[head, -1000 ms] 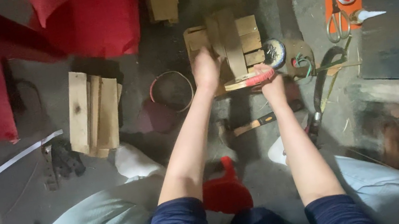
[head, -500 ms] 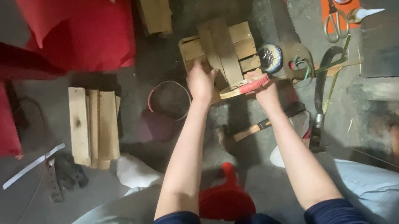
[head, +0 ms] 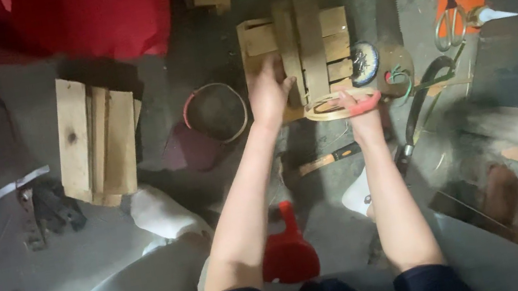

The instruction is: Assemble a circular wooden frame by applying glue with a brush and attaching wooden slats

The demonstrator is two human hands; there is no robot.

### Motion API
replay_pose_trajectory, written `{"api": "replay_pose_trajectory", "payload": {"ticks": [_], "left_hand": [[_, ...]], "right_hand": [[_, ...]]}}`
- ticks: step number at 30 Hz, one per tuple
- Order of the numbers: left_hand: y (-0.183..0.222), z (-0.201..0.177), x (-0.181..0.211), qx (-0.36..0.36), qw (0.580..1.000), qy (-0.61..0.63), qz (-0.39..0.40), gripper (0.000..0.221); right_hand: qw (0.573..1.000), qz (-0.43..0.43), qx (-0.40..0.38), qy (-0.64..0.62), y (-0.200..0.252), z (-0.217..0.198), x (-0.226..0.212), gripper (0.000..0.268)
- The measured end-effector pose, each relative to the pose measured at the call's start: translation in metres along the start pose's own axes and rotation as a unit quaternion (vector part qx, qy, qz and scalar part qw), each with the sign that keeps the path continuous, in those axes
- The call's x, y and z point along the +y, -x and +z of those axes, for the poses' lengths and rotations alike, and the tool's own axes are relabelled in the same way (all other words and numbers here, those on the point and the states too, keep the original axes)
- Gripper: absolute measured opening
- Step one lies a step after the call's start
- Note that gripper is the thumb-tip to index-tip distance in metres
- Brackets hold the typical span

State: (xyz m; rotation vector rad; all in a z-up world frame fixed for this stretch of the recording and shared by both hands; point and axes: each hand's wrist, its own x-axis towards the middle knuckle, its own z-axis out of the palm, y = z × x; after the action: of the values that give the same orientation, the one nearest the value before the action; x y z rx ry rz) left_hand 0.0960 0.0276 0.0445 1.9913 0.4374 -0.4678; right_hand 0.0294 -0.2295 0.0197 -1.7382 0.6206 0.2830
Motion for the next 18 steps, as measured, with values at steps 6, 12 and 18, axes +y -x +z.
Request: {"api": "replay_pose_trajectory", "payload": {"ticks": [6, 12, 18], "left_hand": [[0.014, -0.013, -0.014, -0.066, 0.95, -0.071, 0.295, 0.039], [0.007, 0.03, -0.036, 0.009, 0.928, -0.093, 0.36, 0.015], [0.0, -0.039, -0.028, 0.126, 0.965, 0.059, 0.223, 0.022]], "right_hand": [[0.993, 0.065, -0.024, -0.097, -0.004, -0.011, 0.012, 0.025], [0.987, 0.069, -0.023, -0.142, -0.019, -0.028, 0.046, 0.026], [0.989, 0.061, -0.029, -0.128, -0.015, -0.013, 0.03, 0.016]]}}
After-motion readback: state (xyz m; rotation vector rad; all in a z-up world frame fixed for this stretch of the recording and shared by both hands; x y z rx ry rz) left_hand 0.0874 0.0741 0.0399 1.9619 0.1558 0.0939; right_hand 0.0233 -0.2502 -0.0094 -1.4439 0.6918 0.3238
